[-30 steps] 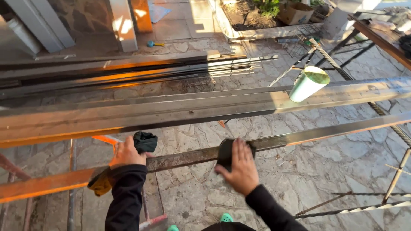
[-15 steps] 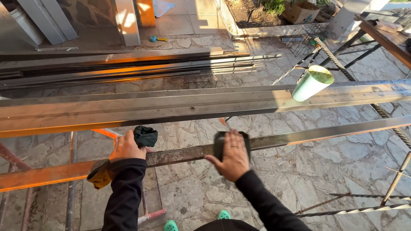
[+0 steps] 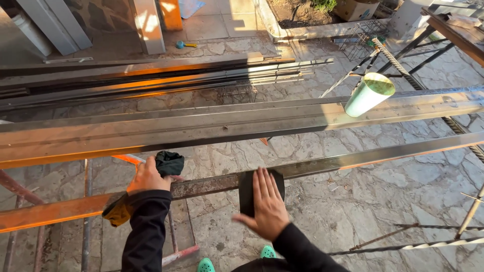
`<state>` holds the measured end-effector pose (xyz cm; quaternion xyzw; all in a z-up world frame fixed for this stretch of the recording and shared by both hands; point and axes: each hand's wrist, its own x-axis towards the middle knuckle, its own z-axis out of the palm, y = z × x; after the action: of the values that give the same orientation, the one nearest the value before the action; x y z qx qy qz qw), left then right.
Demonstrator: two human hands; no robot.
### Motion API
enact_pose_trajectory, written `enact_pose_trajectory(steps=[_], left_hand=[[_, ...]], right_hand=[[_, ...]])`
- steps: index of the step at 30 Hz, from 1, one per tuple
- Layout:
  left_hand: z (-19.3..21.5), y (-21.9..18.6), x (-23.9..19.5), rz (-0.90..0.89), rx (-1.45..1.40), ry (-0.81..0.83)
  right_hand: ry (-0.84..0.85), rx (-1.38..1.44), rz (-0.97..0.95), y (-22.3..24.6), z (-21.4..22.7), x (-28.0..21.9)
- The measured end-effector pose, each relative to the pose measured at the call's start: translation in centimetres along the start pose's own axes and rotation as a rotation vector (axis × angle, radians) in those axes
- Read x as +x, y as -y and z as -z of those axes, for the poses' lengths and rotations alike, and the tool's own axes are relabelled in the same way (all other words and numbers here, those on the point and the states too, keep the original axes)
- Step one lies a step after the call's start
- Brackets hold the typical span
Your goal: Sanding a long metal beam with a sanding block and wiping it with a cloth to prepare the surface.
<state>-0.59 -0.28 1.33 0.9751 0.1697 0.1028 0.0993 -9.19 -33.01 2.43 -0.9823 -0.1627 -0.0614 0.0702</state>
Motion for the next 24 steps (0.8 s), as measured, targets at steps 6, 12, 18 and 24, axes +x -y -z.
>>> enact_pose_trajectory(steps=[6,12,18,24], left_hand=[[1.8,-0.6,-0.8,0.007,-0.033,0.0],[2.2,-0.8,-0.9,0.009,-0.026,-0.035],[-0.8,0.3,-0.3,0.025,0.015,-0.026],[-1.3,0.5,0.0,0.028,0.042,-0.047]], right_hand=[[-0.132,-0.039,-0.061,-5.1,-1.5,0.0],[-0.219,0.02,0.038,-2.6,-1.3,-1.4],[-0.301,-0.03,-0.062,-5.0,-2.0,1.7],[-0.207,0.015,0.03,-2.1,-1.4,-0.6]])
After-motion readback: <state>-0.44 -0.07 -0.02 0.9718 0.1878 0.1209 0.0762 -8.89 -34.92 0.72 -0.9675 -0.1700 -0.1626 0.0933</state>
